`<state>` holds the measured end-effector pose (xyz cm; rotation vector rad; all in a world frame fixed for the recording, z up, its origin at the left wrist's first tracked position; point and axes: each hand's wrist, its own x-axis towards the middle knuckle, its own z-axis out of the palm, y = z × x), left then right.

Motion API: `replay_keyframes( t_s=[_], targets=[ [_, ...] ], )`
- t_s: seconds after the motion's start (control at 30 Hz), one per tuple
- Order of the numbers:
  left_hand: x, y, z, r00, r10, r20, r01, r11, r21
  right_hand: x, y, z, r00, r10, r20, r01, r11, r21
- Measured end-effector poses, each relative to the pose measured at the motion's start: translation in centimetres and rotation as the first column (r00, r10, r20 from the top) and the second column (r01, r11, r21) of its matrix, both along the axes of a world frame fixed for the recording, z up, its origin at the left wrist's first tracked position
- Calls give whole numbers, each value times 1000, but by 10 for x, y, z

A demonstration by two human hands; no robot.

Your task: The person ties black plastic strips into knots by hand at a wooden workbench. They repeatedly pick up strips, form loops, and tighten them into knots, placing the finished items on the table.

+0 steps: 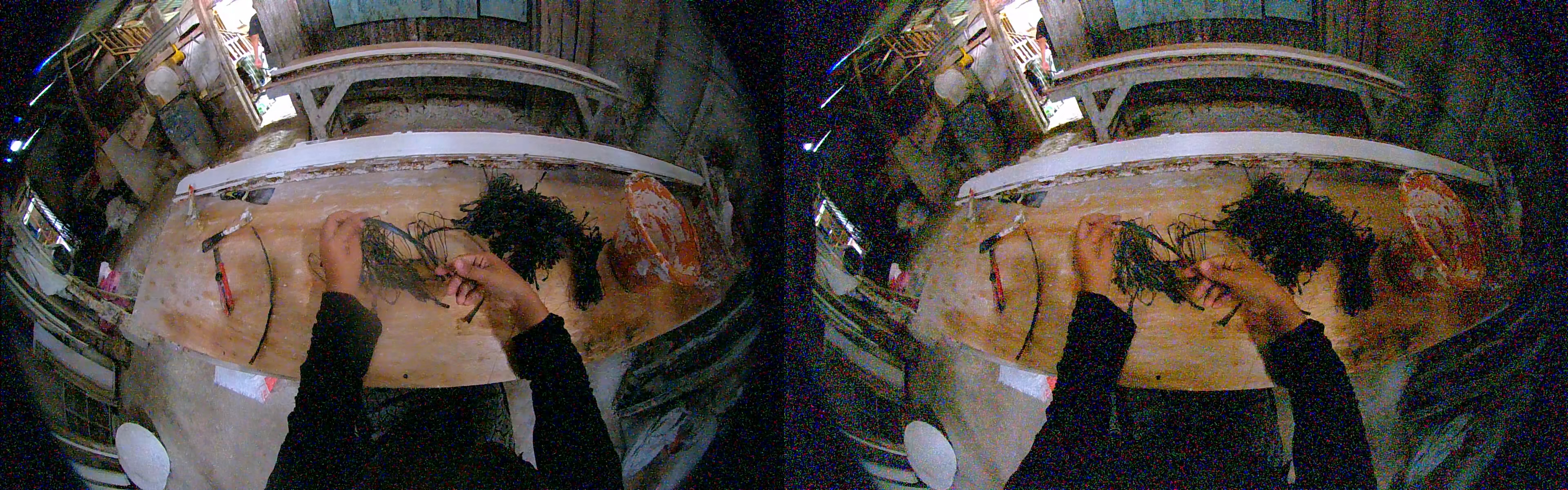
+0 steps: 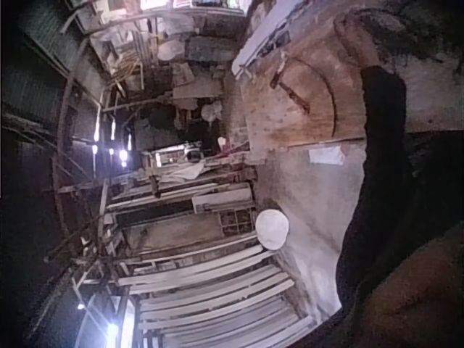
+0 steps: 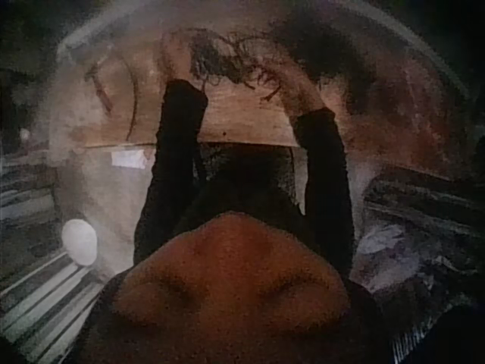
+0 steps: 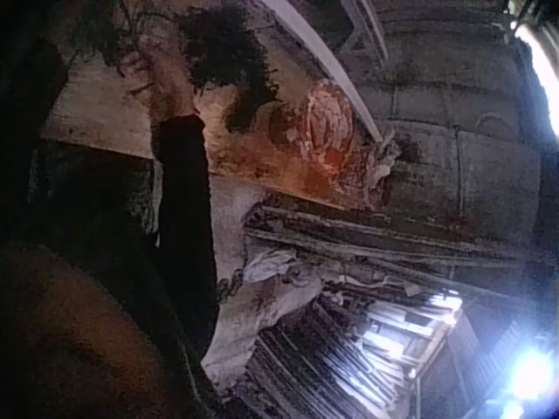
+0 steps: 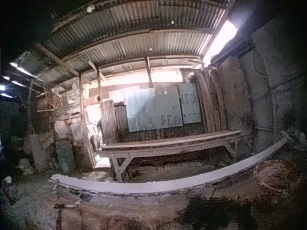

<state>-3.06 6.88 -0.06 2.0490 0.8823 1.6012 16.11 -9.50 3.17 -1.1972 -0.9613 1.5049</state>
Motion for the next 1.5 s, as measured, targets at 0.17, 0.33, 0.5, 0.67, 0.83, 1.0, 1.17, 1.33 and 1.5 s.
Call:
replay_keyframes(
  t_s=[0.17,0.33,0.5,0.67,0.83,1.0,1.17,1.33,1.5],
  targets=[
    [1,-5,2,999,39,-36,-37,998,57,6,4,-12,1000,8,3,-8,1000,4],
    [-3,6,-4,997,76,-6,-76,996,56,7,5,-7,996,91,18,-91,996,11],
    [-2,1,2,995,94,-46,-89,992,89,1,-3,-2,999,53,-8,-53,998,-31],
    [-4,11,-6,999,39,36,-35,995,-97,6,2,-12,989,148,0,-148,989,-14],
    [-9,8,-1,983,118,-143,-106,990,90,5,-5,-6,981,19,-192,7,991,133],
    [-9,10,-2,973,159,-170,-140,983,120,22,-2,-7,897,-44,-441,180,946,271],
    [-9,13,-13,961,167,-221,-156,986,66,34,6,-16,836,-102,-539,360,843,400],
    [6,0,-15,992,-121,-24,107,942,-319,31,7,-16,832,-172,-528,400,845,354],
    [24,-32,-6,899,-369,237,435,681,-589,7,8,-14,885,-341,-316,420,878,230]
  ],
)
